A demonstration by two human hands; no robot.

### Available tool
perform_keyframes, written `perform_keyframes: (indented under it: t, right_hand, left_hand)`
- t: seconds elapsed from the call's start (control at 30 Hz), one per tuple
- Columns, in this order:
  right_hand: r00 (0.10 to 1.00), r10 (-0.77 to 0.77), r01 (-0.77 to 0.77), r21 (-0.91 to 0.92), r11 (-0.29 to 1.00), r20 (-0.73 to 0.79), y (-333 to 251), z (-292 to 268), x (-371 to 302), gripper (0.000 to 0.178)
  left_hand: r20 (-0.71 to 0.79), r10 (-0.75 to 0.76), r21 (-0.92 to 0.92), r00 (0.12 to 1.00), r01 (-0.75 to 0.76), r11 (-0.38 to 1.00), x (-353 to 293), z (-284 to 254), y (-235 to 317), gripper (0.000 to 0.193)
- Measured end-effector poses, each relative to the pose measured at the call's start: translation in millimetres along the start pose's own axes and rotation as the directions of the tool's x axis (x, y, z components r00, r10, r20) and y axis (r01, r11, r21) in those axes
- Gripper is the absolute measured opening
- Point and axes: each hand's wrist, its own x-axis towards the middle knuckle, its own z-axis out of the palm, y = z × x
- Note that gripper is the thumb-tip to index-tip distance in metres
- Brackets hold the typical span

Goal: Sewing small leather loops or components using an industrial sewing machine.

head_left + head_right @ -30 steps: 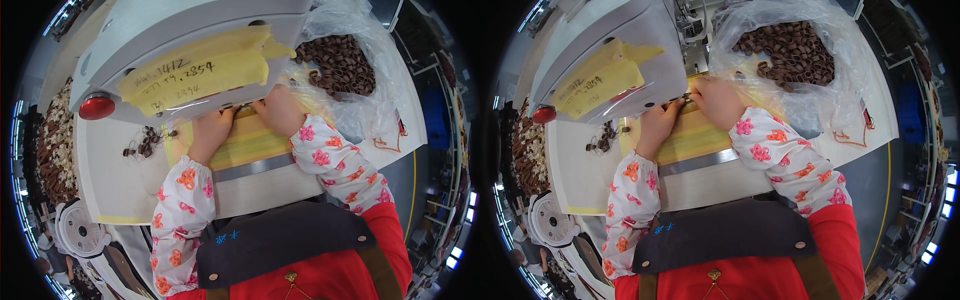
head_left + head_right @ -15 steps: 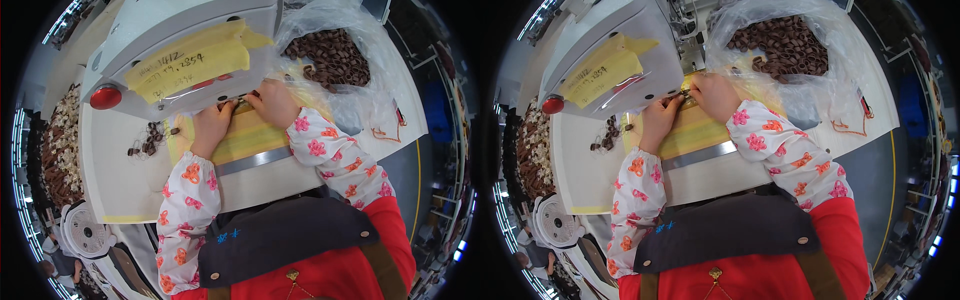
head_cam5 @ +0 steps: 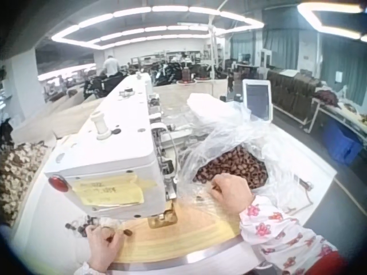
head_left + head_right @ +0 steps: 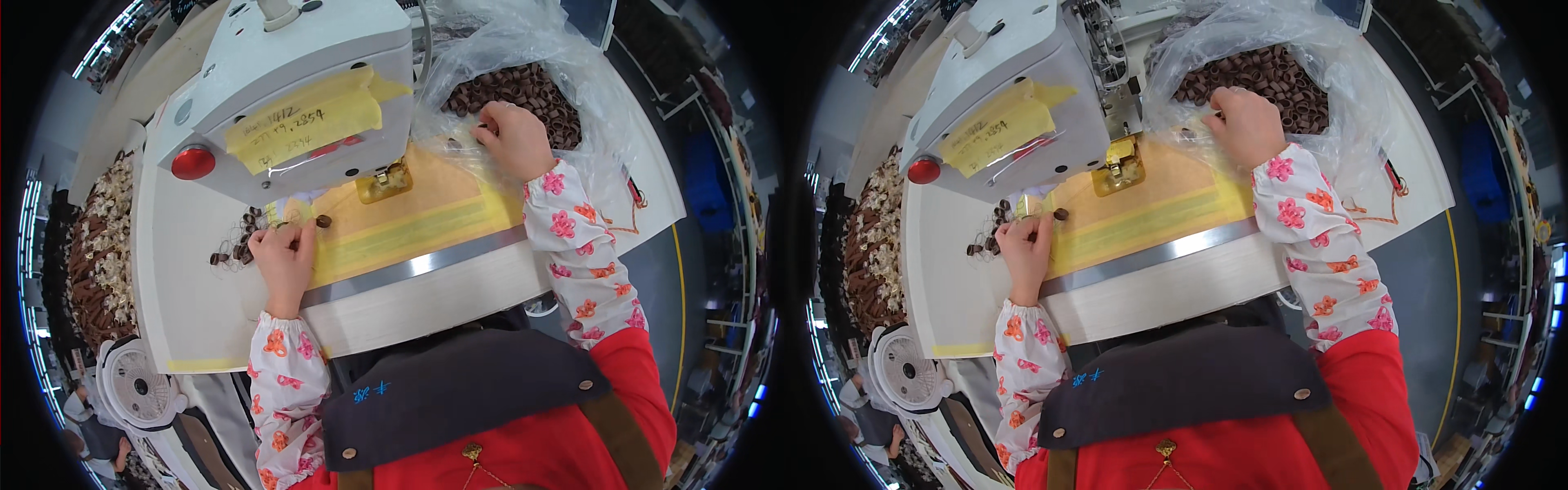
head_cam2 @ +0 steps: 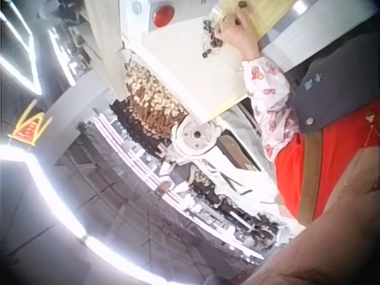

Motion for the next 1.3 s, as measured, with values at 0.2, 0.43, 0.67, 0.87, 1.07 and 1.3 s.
perform_keyframes:
  t: [0.2,0.43,0.67,0.87,1.07,1.3]
  right_hand:
    - [0.991,-0.049,0.067,-0.145,0.987,0.122,5,8,-7,0.014]
    - [0.989,-0.007,0.04,-0.222,0.974,0.149,3,18,3,0.019]
    - [0.927,-0.19,-0.064,0.636,0.769,0.322,-49,7,1,0.019]
    - [0.734,-0.133,-0.628,0.739,0.243,0.666,-69,43,-13,0.013]
    - [0.905,-0.152,-0.239,0.773,0.588,0.396,-75,54,-26,0.01]
    - [0.96,-0.262,0.097,0.763,0.639,0.097,-77,50,-31,0.009]
  left_hand:
    - [-0.084,0.092,0.093,0.992,-0.084,0.992,13,3,22,0.016]
    - [0.117,0.11,-0.064,0.987,-0.103,0.993,22,53,62,0.03]
    - [0.133,0.03,-0.013,0.991,-0.029,1.0,34,57,54,0.021]
    - [0.102,0.038,0.017,0.994,-0.04,0.999,32,60,47,0.02]
    - [0.142,-0.053,-0.266,0.988,0.089,0.96,28,46,55,0.013]
    - [0.295,0.088,-0.367,0.952,0.028,0.93,31,38,59,0.021]
